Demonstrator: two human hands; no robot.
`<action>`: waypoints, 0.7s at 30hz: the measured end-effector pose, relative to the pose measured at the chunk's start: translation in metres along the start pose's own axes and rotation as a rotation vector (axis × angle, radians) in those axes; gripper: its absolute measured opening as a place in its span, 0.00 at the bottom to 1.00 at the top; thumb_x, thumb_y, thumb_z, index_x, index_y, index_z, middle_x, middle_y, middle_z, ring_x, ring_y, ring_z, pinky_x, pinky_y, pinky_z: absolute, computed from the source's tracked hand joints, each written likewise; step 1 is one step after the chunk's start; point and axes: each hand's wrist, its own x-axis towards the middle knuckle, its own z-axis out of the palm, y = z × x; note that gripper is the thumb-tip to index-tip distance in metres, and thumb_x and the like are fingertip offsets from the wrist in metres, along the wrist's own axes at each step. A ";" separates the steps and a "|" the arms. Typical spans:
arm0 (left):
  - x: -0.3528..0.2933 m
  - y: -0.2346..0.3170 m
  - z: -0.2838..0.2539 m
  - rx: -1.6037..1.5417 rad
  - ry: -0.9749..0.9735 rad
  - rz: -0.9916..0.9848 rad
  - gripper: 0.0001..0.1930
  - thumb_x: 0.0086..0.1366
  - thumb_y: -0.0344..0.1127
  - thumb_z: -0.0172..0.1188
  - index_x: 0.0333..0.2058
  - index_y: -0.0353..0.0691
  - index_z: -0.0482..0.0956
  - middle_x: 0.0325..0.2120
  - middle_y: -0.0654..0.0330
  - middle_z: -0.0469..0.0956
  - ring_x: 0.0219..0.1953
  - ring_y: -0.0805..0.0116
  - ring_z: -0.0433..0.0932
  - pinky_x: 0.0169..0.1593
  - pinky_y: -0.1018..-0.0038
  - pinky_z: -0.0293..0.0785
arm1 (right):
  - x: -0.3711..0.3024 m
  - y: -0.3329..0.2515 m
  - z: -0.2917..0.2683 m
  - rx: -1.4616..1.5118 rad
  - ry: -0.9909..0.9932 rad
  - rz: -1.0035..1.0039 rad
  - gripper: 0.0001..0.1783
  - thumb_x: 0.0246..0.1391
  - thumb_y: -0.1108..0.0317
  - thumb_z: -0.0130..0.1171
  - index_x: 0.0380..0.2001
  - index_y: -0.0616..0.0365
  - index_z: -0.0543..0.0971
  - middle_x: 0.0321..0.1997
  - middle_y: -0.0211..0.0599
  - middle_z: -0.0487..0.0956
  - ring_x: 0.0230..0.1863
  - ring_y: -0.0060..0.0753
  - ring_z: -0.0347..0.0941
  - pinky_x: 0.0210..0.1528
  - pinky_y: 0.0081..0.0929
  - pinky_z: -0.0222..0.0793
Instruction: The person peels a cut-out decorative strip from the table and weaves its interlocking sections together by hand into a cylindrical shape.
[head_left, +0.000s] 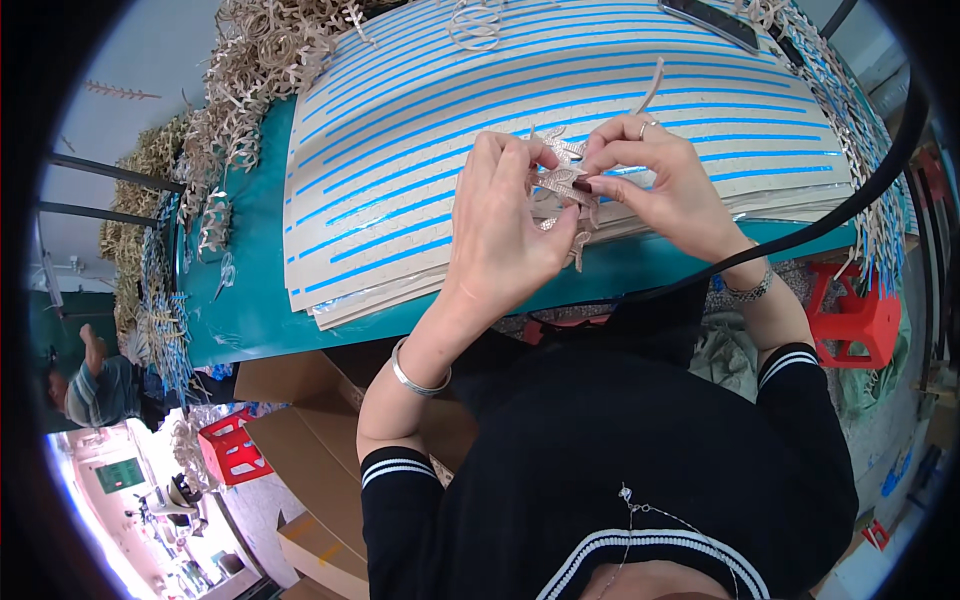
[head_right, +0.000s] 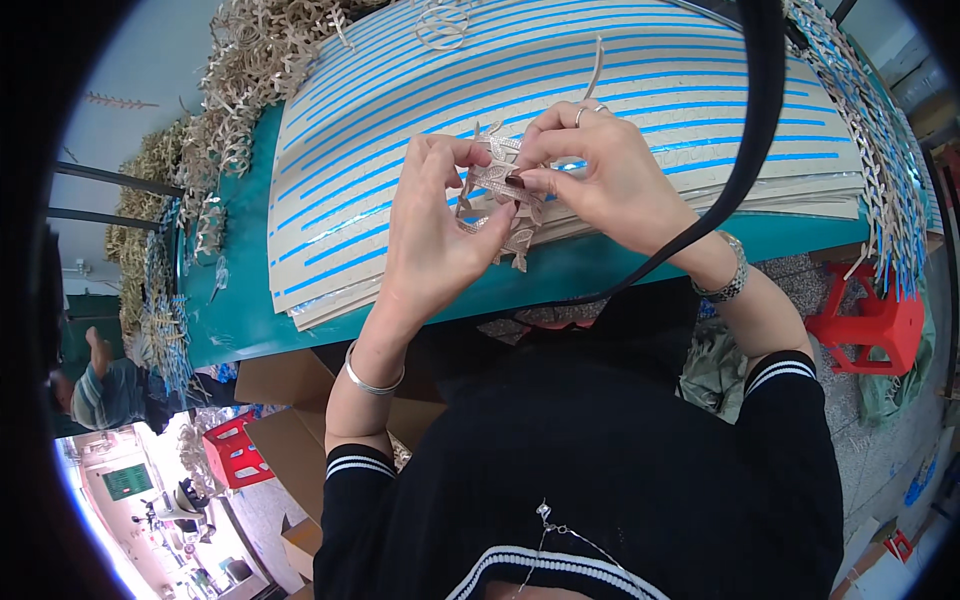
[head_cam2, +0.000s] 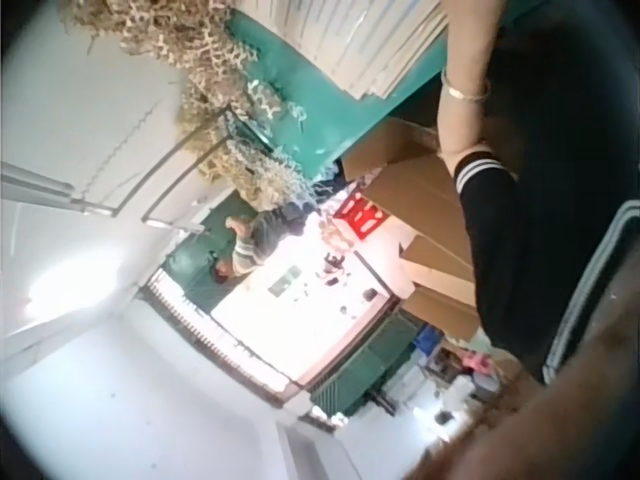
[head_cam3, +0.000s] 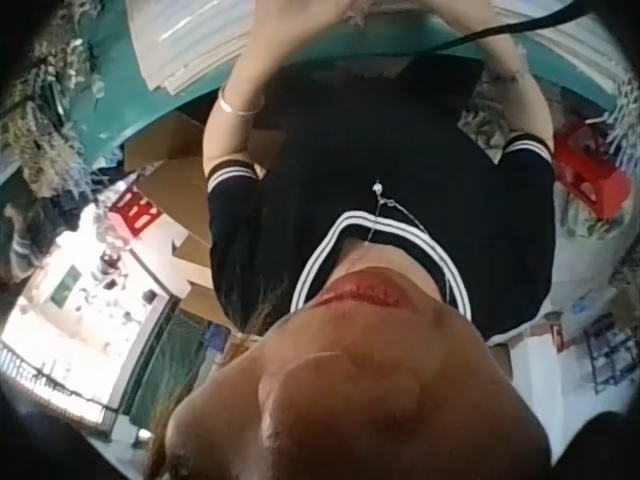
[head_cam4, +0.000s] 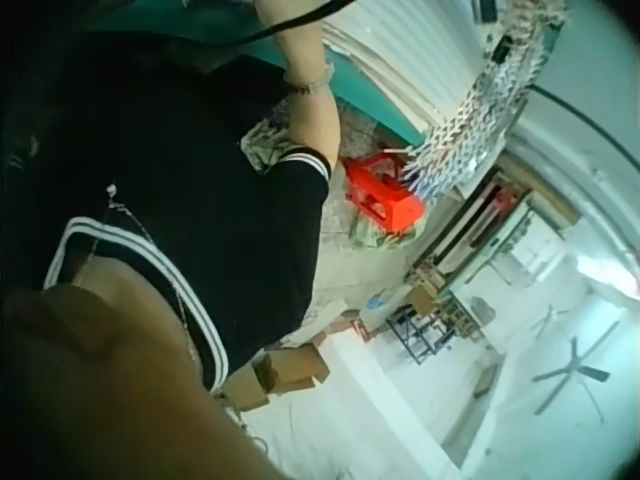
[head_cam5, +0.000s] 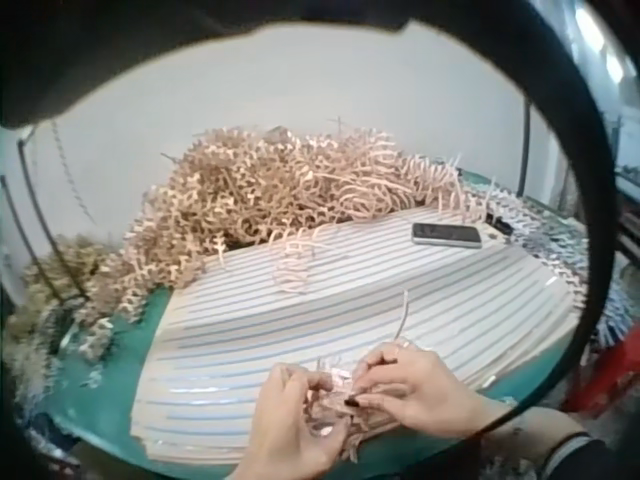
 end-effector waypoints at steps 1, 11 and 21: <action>0.000 0.000 -0.001 -0.012 -0.016 -0.006 0.19 0.44 0.26 0.65 0.37 0.36 0.70 0.35 0.57 0.69 0.39 0.61 0.68 0.40 0.70 0.68 | -0.001 0.001 0.000 0.003 0.000 0.024 0.06 0.45 0.72 0.64 0.29 0.61 0.80 0.34 0.35 0.76 0.40 0.39 0.70 0.44 0.33 0.64; -0.004 0.033 -0.029 0.015 0.043 0.086 0.25 0.45 0.24 0.65 0.46 0.36 0.72 0.41 0.52 0.69 0.42 0.57 0.70 0.43 0.68 0.68 | -0.003 0.008 0.008 0.177 0.169 0.174 0.05 0.46 0.74 0.63 0.27 0.63 0.78 0.37 0.36 0.75 0.42 0.34 0.70 0.47 0.28 0.63; 0.003 0.032 -0.038 0.194 0.461 -0.186 0.15 0.51 0.31 0.69 0.39 0.39 0.80 0.43 0.54 0.69 0.35 0.64 0.70 0.35 0.72 0.67 | 0.036 -0.009 0.042 -0.016 0.685 -0.051 0.05 0.45 0.74 0.64 0.28 0.60 0.77 0.39 0.38 0.74 0.45 0.40 0.65 0.48 0.34 0.60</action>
